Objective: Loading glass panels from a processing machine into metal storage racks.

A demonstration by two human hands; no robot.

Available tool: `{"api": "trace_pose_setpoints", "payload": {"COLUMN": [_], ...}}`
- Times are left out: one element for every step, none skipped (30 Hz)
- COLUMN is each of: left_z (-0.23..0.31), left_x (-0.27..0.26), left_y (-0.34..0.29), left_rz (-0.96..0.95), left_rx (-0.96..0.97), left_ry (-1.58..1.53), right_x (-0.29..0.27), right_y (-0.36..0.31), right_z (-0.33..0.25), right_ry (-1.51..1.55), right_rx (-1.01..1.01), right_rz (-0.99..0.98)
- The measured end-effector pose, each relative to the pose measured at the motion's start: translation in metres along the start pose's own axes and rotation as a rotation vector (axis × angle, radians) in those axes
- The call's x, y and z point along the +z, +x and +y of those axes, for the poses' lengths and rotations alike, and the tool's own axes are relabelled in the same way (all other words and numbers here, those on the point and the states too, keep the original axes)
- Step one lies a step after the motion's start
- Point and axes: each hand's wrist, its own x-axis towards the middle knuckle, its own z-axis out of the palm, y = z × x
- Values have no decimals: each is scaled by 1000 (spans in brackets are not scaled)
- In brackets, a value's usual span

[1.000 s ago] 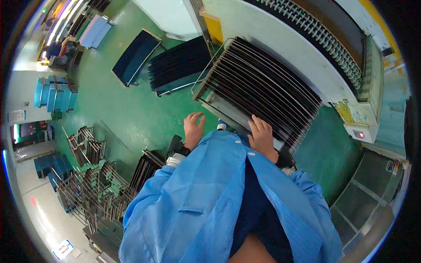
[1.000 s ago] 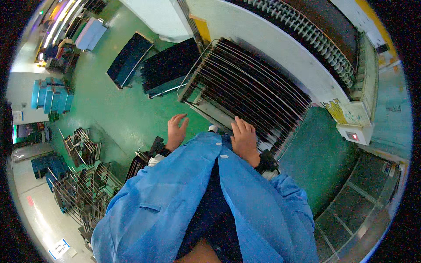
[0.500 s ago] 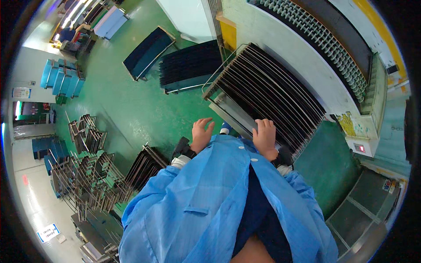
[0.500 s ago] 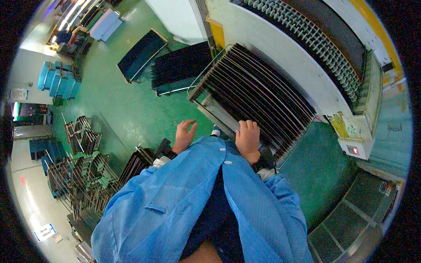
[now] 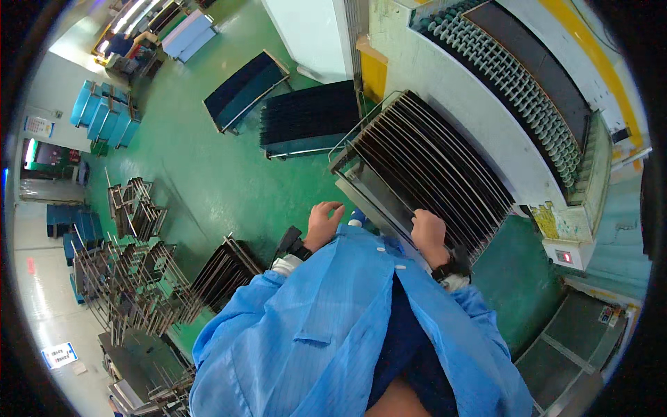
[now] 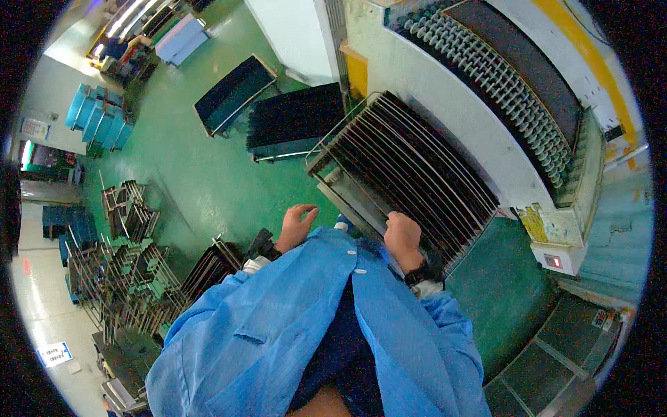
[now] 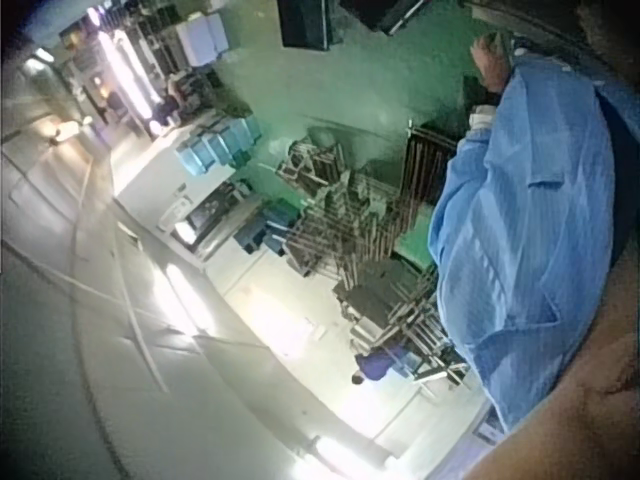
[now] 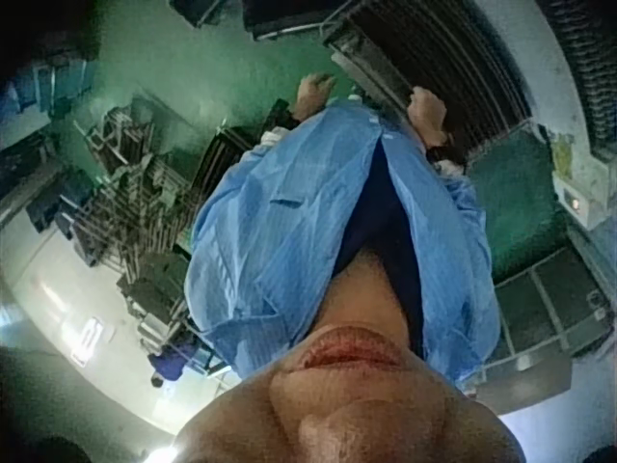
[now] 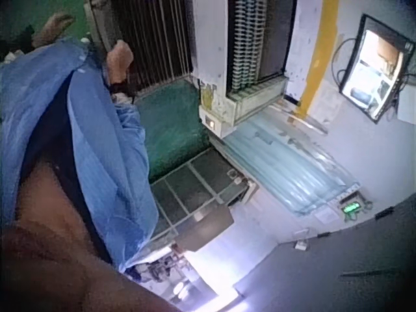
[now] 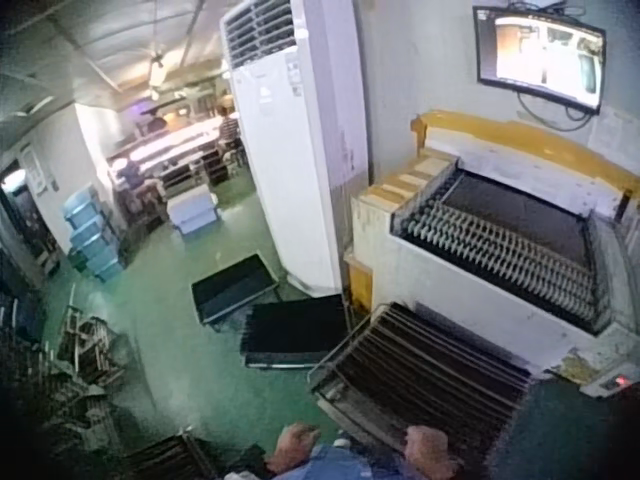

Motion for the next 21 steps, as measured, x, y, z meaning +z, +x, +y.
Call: {"api": "trace_pose_setpoints", "payload": {"left_z": [2, 6, 11, 15, 18, 21, 23, 26, 38, 51, 52, 50, 49, 51, 57, 62, 71, 99, 101, 101, 109], "left_x": [0, 0, 0, 0, 1, 3, 5, 10, 11, 8, 14, 21, 28, 35, 37, 38, 37, 23, 24, 22, 19], "left_y": [2, 4, 7, 11, 15, 20, 23, 27, 35, 42, 49, 53, 57, 64, 70, 75, 81, 82, 87, 89, 93], "left_rz": [-5, -44, -81, -87, -180, -276, -286, -351, -417, -505, -519, -532, -544, -613, -628, -694, -764, -809, -822, -815, -811], "left_rx": [8, -4, -15, -1, -39, -76, -55, -76, -99, -146, -123, -106, -91, -133, -113, -143, -175, -220, -204, -207, -211], "left_ry": [-5, 11, 26, 19, -16, -54, -58, -130, -197, -207, -210, -249, -288, -360, -358, -399, -438, -434, -428, -498, -568], "right_x": [-15, -36, -58, -78, -96, -115, -132, -152, -169, -185, -198, -210, -221, -225, -229, -235, -240, -242, -238, -234, -234], "right_y": [-1, -2, -1, -1, -1, -1, 0, 0, 1, 2, 3, 5, 7, 9, 13, 18, 22, 26, 32, 41, 48], "right_z": [-7, -17, -26, -32, -38, -41, -43, -44, -43, -39, -37, -32, -24, -11, 0, 4, 8, 15, 26, 34, 40], "right_ry": [-5, 38, 81, 72, 103, 129, 118, 134, 153, 178, 233, 283, 335, 443, 509, 574, 640, 636, 819, 1007, 1006], "right_rx": [6, -20, -49, -42, -64, -85, -74, -57, -41, 22, 22, 86, 149, 185, 242, 313, 383, 390, 436, 471, 470], "right_rz": [6, 34, 63, 75, 136, 198, 215, 215, 215, 212, 267, 266, 264, 318, 349, 385, 423, 445, 522, 591, 607]}}
